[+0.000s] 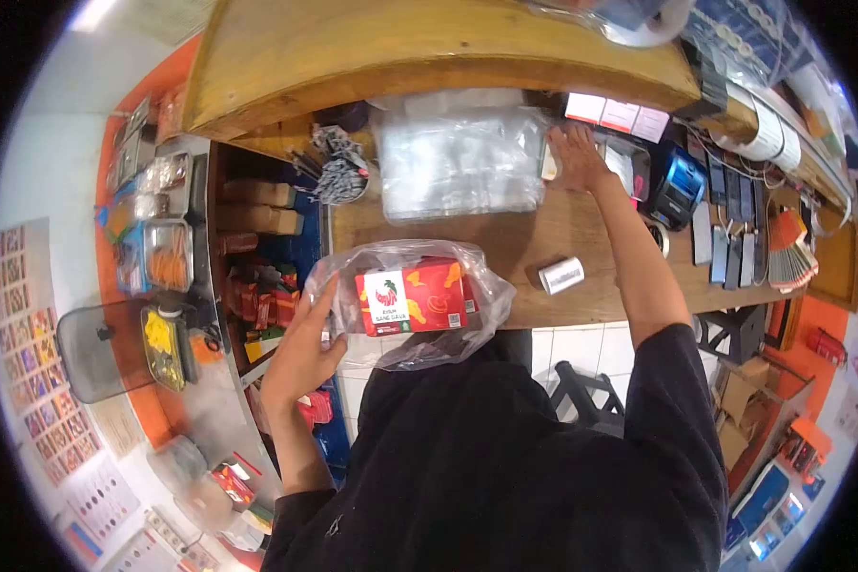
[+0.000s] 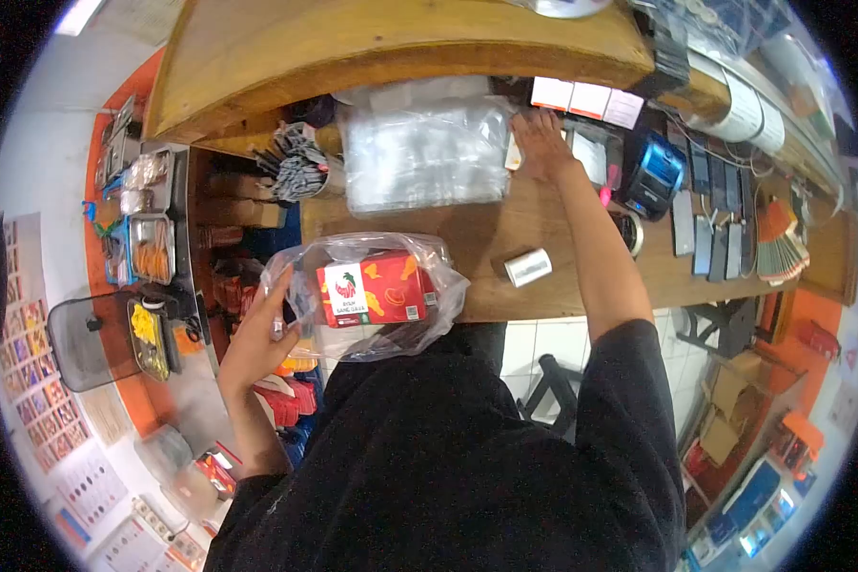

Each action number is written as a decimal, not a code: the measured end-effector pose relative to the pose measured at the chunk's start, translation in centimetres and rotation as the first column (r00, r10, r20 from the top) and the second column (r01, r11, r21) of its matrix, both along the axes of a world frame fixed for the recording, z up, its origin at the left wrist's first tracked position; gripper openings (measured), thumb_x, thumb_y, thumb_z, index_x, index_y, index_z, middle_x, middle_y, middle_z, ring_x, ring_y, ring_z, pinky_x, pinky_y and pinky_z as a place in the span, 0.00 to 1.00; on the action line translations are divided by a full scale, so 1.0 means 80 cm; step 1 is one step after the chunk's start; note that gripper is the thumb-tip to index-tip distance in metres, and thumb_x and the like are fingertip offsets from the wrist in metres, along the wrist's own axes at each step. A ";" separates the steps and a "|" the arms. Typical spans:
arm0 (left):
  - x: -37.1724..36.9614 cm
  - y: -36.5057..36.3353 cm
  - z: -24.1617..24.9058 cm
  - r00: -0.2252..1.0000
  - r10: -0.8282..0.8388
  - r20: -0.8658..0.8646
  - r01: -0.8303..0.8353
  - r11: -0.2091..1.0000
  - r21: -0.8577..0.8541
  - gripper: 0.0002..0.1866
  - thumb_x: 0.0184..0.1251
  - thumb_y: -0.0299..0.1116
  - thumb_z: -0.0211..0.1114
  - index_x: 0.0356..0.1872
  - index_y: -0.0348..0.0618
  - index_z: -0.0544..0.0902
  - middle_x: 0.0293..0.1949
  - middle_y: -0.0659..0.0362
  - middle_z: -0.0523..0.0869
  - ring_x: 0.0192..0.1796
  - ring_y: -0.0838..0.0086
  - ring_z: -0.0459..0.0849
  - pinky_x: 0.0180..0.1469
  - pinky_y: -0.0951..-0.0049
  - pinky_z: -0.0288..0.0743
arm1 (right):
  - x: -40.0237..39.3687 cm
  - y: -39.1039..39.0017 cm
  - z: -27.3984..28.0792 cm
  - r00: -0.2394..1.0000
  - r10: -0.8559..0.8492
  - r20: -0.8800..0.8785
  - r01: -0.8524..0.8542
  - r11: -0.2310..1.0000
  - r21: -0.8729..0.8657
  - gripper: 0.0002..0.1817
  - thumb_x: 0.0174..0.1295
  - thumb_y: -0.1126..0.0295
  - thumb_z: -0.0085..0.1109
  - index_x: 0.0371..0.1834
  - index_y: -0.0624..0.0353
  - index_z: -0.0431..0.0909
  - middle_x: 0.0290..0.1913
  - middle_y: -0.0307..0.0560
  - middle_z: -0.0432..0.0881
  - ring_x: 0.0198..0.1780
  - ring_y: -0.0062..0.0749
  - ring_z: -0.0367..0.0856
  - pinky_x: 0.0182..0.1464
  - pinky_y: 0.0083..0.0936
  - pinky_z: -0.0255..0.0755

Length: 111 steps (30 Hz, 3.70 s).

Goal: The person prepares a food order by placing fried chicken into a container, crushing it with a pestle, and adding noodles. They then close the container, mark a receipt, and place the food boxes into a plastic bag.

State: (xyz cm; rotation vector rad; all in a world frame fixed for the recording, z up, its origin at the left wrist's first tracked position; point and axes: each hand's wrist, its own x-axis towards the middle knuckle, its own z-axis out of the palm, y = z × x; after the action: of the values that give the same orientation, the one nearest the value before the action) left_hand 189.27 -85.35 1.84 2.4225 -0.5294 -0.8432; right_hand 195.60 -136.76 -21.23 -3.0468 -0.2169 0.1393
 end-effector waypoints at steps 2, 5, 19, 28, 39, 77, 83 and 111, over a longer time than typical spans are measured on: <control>0.000 0.003 -0.002 1.000 -0.003 0.018 0.003 1.000 0.006 0.44 0.58 0.23 0.64 0.78 0.42 0.57 0.76 0.36 0.58 0.78 0.44 0.57 0.76 0.61 0.58 | 0.005 0.016 0.029 0.999 -0.031 -0.011 0.033 0.978 0.208 0.50 0.37 0.56 0.79 0.68 0.54 0.65 0.58 0.62 0.68 0.64 0.59 0.65 0.67 0.53 0.61; -0.002 0.010 -0.004 0.999 0.013 0.042 -0.012 1.000 -0.022 0.43 0.58 0.23 0.64 0.78 0.39 0.57 0.76 0.37 0.59 0.78 0.46 0.57 0.76 0.61 0.58 | -0.017 0.095 0.171 1.000 -0.011 0.002 0.009 0.855 0.519 0.47 0.38 0.57 0.78 0.68 0.50 0.69 0.61 0.65 0.66 0.67 0.64 0.64 0.69 0.52 0.62; -0.003 0.029 -0.005 0.995 -0.071 0.064 0.074 0.997 -0.035 0.43 0.56 0.17 0.61 0.77 0.40 0.59 0.76 0.44 0.63 0.78 0.50 0.62 0.76 0.63 0.56 | -0.171 0.310 0.197 0.940 0.306 0.150 -0.259 0.356 0.898 0.30 0.57 0.61 0.74 0.61 0.59 0.76 0.58 0.59 0.79 0.62 0.52 0.76 0.62 0.42 0.71; 0.022 0.016 -0.014 0.966 -0.257 0.012 0.256 0.965 0.058 0.41 0.58 0.18 0.64 0.76 0.39 0.62 0.67 0.43 0.75 0.69 0.55 0.75 0.66 0.65 0.70 | -0.465 0.158 -0.111 0.402 -0.390 -0.829 -0.058 -0.914 0.402 0.34 0.74 0.58 0.54 0.77 0.55 0.51 0.66 0.61 0.71 0.65 0.54 0.74 0.68 0.50 0.67; 0.046 -0.079 0.046 0.822 -0.548 0.156 0.467 0.805 0.366 0.32 0.58 0.29 0.71 0.68 0.45 0.77 0.68 0.35 0.72 0.59 0.46 0.82 0.63 0.60 0.73 | -0.460 0.162 -0.104 -0.072 -0.833 -0.548 0.355 -0.535 0.767 0.17 0.59 0.74 0.72 0.47 0.73 0.81 0.34 0.45 0.85 0.35 0.23 0.82 0.39 0.20 0.76; 0.229 -0.383 -0.167 0.969 -0.208 -0.133 0.128 0.883 -0.451 0.18 0.74 0.40 0.65 0.53 0.36 0.82 0.42 0.51 0.86 0.47 0.68 0.83 0.53 0.68 0.75 | -0.154 0.088 0.104 0.749 -0.622 -0.228 0.355 0.086 0.931 0.05 0.60 0.79 0.60 0.39 0.64 0.77 0.30 0.50 0.83 0.33 0.31 0.86 0.36 0.31 0.78; 0.202 -0.408 -0.317 0.409 -0.733 0.544 0.810 0.566 0.154 0.13 0.59 0.28 0.66 0.45 0.43 0.87 0.43 0.49 0.83 0.52 0.55 0.82 0.54 0.54 0.74 | -0.299 0.083 0.075 0.591 -0.568 -0.573 0.542 -0.247 0.803 0.09 0.64 0.82 0.48 0.40 0.67 0.79 0.32 0.45 0.86 0.35 0.27 0.86 0.38 0.27 0.79; -0.019 -0.071 0.029 0.974 0.183 0.135 -0.067 0.798 -0.599 0.18 0.47 0.17 0.73 0.43 0.40 0.87 0.60 0.50 0.75 0.60 0.63 0.76 0.60 0.66 0.70 | -0.152 0.301 0.276 0.921 0.118 -0.372 0.377 -0.024 0.926 0.06 0.60 0.74 0.72 0.37 0.62 0.84 0.31 0.36 0.82 0.36 0.15 0.79 0.39 0.21 0.74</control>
State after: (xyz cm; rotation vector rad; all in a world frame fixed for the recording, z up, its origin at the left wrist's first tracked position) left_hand 187.75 -91.06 4.17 1.9264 -0.5881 -0.3167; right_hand 183.43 -112.66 0.87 -1.4036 0.0484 0.3284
